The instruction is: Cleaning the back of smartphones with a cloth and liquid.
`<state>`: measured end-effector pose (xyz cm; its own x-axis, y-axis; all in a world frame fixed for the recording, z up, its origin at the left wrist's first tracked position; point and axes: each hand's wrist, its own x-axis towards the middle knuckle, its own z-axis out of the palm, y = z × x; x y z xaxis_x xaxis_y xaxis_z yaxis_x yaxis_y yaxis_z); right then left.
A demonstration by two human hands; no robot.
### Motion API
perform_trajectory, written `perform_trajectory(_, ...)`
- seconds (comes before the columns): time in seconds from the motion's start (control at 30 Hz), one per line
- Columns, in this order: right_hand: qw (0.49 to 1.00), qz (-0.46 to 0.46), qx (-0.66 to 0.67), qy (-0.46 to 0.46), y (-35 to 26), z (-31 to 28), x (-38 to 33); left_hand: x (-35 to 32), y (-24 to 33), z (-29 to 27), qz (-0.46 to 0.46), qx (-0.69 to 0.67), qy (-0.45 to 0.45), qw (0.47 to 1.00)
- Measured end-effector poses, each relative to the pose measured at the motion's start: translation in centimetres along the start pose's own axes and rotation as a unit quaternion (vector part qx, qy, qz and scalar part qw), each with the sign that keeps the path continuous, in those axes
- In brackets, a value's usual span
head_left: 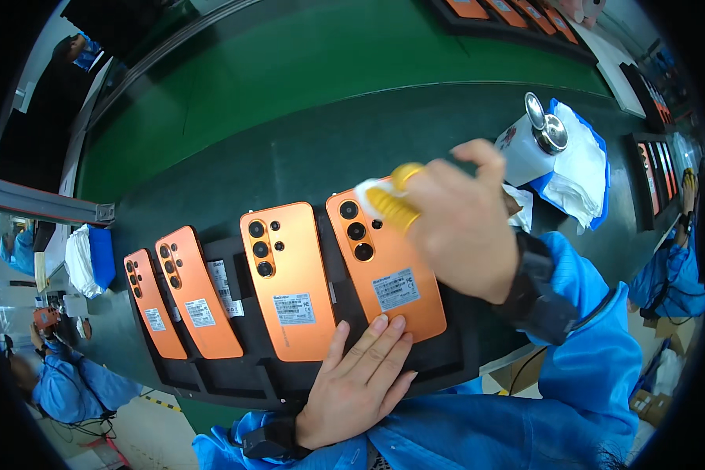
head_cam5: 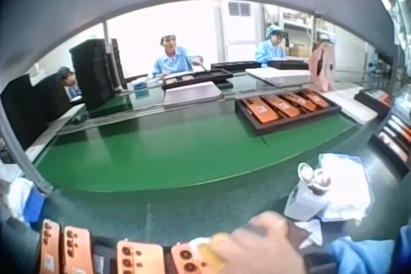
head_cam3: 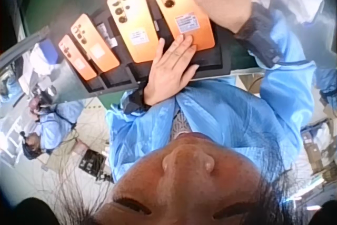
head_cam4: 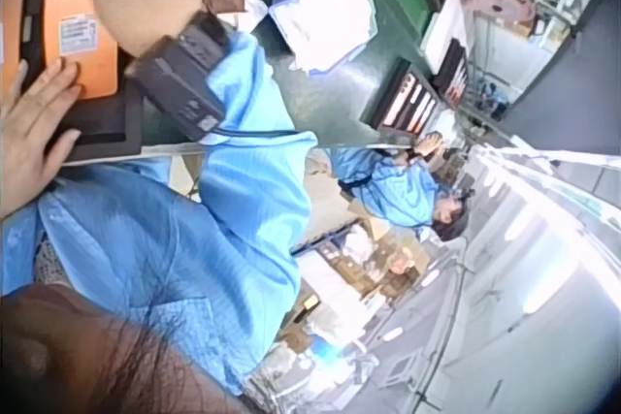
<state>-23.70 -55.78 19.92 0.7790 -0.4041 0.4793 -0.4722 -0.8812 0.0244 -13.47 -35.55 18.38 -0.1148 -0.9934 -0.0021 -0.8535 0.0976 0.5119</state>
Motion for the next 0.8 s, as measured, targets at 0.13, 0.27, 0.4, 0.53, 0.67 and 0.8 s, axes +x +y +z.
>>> perform_trajectory(0.13,0.998,-0.06,0.021,0.022,0.0,0.8,-0.2,0.1,0.3,-0.3,0.005,-0.001,-0.001,1.0)
perform_trajectory(0.27,0.998,0.004,-0.064,0.027,1.6,1.4,0.9,0.2,0.1,0.0,0.003,0.002,-0.002,1.0)
perform_trajectory(0.4,0.998,-0.051,0.028,0.015,-0.4,1.0,0.8,0.0,0.5,-0.2,-0.001,-0.003,-0.001,1.0)
perform_trajectory(0.53,0.999,0.038,0.035,0.019,-0.5,1.1,-0.1,0.1,0.2,-0.1,-0.002,-0.008,0.003,1.0)
perform_trajectory(0.67,0.995,0.085,0.026,-0.035,-1.8,0.1,-2.1,-0.1,0.1,0.0,0.005,-0.012,0.016,1.0)
perform_trajectory(0.8,0.993,0.115,0.023,-0.029,-2.2,0.0,-3.4,0.0,0.2,0.2,0.009,-0.008,0.015,1.0)
